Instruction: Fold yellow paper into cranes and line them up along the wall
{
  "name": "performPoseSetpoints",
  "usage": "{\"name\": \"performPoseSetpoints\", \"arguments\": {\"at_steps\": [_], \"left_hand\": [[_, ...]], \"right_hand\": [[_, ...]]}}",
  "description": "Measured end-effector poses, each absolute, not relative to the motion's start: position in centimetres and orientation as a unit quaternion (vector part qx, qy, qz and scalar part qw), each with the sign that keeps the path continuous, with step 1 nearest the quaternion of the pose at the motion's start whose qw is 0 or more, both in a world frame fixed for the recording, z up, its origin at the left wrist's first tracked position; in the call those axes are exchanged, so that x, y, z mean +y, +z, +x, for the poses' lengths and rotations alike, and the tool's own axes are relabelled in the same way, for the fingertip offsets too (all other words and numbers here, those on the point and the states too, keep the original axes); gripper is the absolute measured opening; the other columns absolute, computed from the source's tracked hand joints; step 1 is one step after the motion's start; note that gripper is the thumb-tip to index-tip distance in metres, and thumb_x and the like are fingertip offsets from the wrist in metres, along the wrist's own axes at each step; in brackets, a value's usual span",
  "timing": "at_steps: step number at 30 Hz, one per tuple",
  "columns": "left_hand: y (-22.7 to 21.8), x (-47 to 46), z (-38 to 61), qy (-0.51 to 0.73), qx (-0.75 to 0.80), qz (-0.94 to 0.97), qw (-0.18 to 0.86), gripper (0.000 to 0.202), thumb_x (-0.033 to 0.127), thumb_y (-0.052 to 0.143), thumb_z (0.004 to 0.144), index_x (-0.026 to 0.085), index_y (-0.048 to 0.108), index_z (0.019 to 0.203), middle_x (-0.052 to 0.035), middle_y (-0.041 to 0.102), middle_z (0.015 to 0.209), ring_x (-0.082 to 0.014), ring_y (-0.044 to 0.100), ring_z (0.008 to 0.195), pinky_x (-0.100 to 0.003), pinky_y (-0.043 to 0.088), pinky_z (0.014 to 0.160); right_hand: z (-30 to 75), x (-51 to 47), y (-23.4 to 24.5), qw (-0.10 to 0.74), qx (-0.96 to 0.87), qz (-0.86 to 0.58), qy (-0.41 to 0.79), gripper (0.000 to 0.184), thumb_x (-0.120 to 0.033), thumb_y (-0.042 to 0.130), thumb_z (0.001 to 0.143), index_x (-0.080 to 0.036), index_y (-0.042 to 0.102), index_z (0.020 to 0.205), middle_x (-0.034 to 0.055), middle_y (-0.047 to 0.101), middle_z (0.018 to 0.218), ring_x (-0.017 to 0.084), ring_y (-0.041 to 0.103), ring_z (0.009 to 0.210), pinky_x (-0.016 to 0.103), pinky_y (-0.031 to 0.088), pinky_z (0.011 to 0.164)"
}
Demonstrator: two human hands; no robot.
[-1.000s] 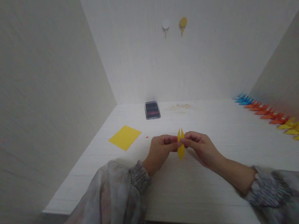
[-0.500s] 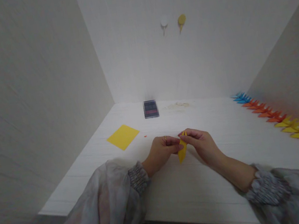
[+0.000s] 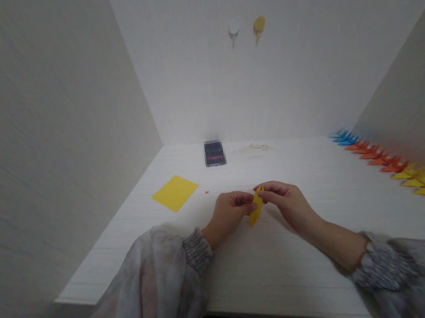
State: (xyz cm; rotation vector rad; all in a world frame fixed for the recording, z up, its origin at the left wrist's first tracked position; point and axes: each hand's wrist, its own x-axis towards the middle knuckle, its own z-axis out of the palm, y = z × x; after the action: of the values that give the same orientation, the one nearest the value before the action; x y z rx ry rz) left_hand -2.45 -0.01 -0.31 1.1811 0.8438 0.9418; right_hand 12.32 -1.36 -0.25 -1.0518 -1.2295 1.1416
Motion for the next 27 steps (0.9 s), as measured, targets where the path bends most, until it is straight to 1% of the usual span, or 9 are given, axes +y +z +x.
{"name": "performPoseSetpoints", "arguments": {"at_steps": [6, 12, 16, 21, 27], "left_hand": [[-0.49, 0.13, -2.52, 0.412, 0.365, 0.543, 0.634, 0.017, 0.02, 0.067, 0.056, 0.012, 0.067, 0.071, -0.0019, 0.065, 0.066, -0.0111, 0.057, 0.06, -0.024, 0.045, 0.062], [-0.69, -0.03, -2.45, 0.404, 0.362, 0.578, 0.609, 0.021, 0.031, 0.064, 0.064, 0.012, 0.065, 0.074, -0.0017, 0.063, 0.067, -0.0101, 0.055, 0.059, -0.022, 0.044, 0.059], [-0.63, -0.1, -2.41, 0.41, 0.368, 0.568, 0.611, 0.02, 0.031, 0.064, 0.064, 0.013, 0.065, 0.073, -0.0011, 0.062, 0.066, -0.0094, 0.054, 0.059, -0.021, 0.044, 0.059], [-0.54, -0.14, -2.36, 0.421, 0.378, 0.577, 0.589, 0.019, 0.031, 0.064, 0.063, 0.013, 0.065, 0.07, -0.0009, 0.062, 0.066, -0.0099, 0.054, 0.061, -0.021, 0.043, 0.06], [-0.69, -0.01, -2.28, 0.423, 0.372, 0.592, 0.576, 0.022, 0.033, 0.064, 0.063, 0.012, 0.06, 0.068, 0.0007, 0.056, 0.061, -0.008, 0.049, 0.055, -0.02, 0.039, 0.053]], "right_hand": [[12.36, -1.39, -0.03, 0.546, -0.516, -0.446, 0.486, 0.009, -0.027, 0.066, 0.064, -0.019, 0.066, 0.068, 0.0013, 0.063, 0.069, 0.013, 0.052, 0.064, 0.028, 0.041, 0.065], [12.15, -1.66, 0.12, 0.544, -0.525, -0.419, 0.503, 0.008, -0.026, 0.064, 0.067, -0.019, 0.064, 0.066, 0.0009, 0.063, 0.069, 0.013, 0.054, 0.066, 0.027, 0.041, 0.066], [12.04, -1.61, 0.17, 0.541, -0.52, -0.421, 0.51, 0.008, -0.026, 0.065, 0.065, -0.019, 0.066, 0.068, 0.0015, 0.063, 0.071, 0.013, 0.055, 0.066, 0.028, 0.042, 0.068], [12.06, -1.41, 0.12, 0.55, -0.514, -0.451, 0.48, 0.01, -0.027, 0.068, 0.063, -0.02, 0.067, 0.069, 0.0009, 0.064, 0.072, 0.012, 0.054, 0.065, 0.027, 0.043, 0.067], [12.23, -1.48, 0.32, 0.54, -0.541, -0.451, 0.461, 0.011, -0.029, 0.066, 0.065, -0.019, 0.067, 0.07, 0.0018, 0.065, 0.072, 0.014, 0.056, 0.068, 0.027, 0.044, 0.068]]}}
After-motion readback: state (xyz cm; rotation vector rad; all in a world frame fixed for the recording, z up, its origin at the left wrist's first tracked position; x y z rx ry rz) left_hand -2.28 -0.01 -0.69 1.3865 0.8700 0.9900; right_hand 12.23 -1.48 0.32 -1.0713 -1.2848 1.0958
